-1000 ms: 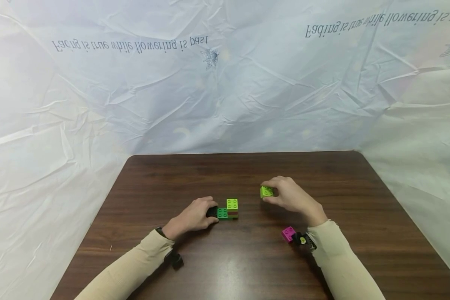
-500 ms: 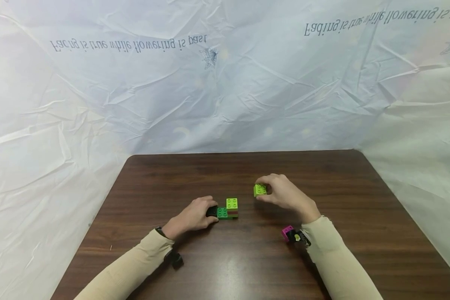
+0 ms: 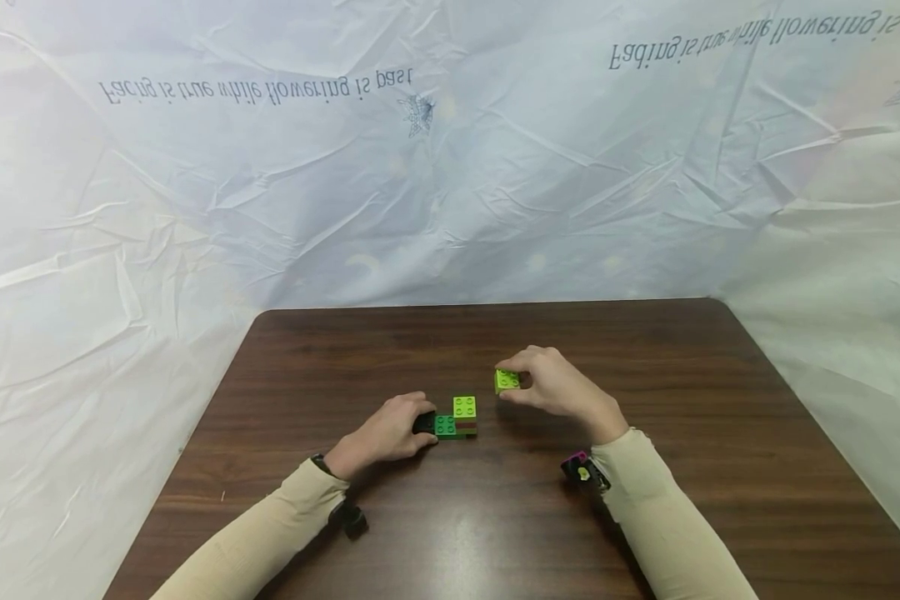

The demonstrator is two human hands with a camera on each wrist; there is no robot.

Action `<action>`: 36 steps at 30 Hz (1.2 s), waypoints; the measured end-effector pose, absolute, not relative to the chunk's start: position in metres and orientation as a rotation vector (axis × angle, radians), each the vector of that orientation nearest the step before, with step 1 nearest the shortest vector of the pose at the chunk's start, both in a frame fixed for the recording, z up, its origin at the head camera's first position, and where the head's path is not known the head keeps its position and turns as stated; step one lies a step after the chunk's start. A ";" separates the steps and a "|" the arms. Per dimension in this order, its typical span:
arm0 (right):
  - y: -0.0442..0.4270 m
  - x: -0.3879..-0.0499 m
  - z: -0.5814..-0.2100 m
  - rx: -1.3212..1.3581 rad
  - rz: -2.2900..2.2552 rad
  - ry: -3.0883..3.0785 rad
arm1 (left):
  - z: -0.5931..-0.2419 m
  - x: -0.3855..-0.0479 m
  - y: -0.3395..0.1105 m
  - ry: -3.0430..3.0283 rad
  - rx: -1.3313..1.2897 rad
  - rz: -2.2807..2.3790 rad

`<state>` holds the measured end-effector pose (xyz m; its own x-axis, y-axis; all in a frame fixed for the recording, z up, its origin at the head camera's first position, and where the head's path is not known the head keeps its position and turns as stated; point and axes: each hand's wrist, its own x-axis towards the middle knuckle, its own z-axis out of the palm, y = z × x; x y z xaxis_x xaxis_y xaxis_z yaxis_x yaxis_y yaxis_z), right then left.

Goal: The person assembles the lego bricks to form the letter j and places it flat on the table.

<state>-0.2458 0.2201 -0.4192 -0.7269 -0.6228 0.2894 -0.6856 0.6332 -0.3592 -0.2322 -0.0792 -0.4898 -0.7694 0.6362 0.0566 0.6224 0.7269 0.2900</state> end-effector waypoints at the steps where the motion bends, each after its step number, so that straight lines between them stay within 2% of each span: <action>1: 0.219 -0.246 -0.419 1.107 0.678 -2.703 | -0.490 -0.232 -0.079 2.874 1.049 0.456; 36: 0.188 -0.248 -0.417 1.250 0.708 -2.669 | -0.487 -0.231 -0.078 2.867 1.032 0.455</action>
